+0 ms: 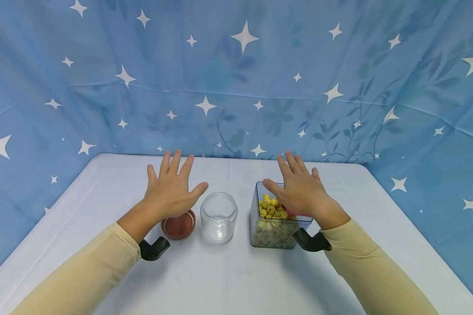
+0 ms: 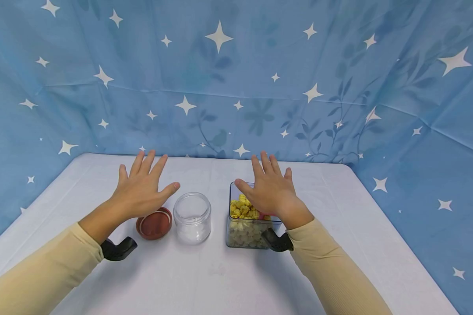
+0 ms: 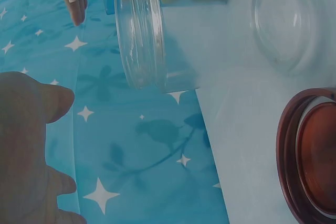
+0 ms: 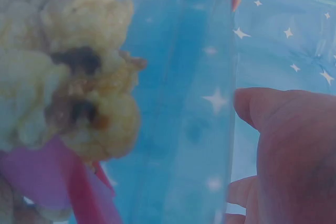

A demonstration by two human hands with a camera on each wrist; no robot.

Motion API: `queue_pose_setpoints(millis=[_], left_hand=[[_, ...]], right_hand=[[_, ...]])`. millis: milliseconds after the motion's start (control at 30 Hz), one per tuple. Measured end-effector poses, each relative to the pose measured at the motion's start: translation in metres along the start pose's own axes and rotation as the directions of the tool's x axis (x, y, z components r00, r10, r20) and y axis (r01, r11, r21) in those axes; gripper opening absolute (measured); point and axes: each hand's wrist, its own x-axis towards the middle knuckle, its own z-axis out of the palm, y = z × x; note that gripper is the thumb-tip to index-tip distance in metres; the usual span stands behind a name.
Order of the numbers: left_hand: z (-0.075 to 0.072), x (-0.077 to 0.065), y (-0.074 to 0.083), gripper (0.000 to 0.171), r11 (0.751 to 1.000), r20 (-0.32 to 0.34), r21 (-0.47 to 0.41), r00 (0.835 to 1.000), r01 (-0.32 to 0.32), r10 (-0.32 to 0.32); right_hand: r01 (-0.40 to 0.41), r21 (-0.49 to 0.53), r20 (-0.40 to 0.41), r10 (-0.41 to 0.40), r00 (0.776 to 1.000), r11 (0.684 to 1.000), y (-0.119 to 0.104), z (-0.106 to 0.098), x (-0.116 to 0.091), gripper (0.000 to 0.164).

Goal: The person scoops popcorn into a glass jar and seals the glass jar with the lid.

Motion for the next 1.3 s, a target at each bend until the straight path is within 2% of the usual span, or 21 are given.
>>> queue_pose_setpoints(millis=[167,300,433,600,767,933,1133,1300], left_hand=[[0.002,0.001,0.001,0.083,1.000,-0.001,-0.026,1.000,-0.015,0.015],[0.004,0.003,0.005,0.082,0.991,-0.024,-0.116,0.997,-0.073,0.071],[0.005,0.005,0.013,0.085,0.976,-0.063,-0.181,0.992,-0.123,0.113],[0.007,0.009,0.026,0.089,0.968,-0.071,-0.199,0.987,-0.156,0.144],[0.015,0.013,0.039,0.086,0.947,-0.026,-0.238,0.976,-0.216,0.216],[0.022,0.017,0.052,0.083,0.923,0.037,-0.280,0.958,-0.265,0.286],[0.030,0.021,0.069,0.075,0.922,0.084,-0.206,0.933,-0.328,0.350],[0.037,0.023,0.082,0.071,0.924,0.138,-0.184,0.922,-0.335,0.362]], right_hand=[[-0.006,0.021,-0.004,0.007,1.000,1.000,0.001,-0.002,-0.003,0.087],[-0.002,0.062,-0.019,0.003,1.000,0.998,0.010,-0.006,-0.011,0.088],[0.023,0.084,-0.027,-0.021,0.999,0.996,0.023,-0.010,-0.022,0.088],[0.040,0.117,-0.003,-0.040,0.999,0.992,0.039,-0.014,-0.036,0.091],[0.065,0.177,0.023,-0.070,0.997,0.982,0.052,-0.016,-0.048,0.094],[0.117,0.217,0.027,-0.125,0.992,0.969,0.062,-0.015,-0.057,0.088],[0.117,0.287,0.036,-0.133,0.991,0.951,0.071,-0.011,-0.061,0.075],[0.129,0.375,0.051,-0.159,0.986,0.918,0.076,-0.008,-0.059,0.061]])
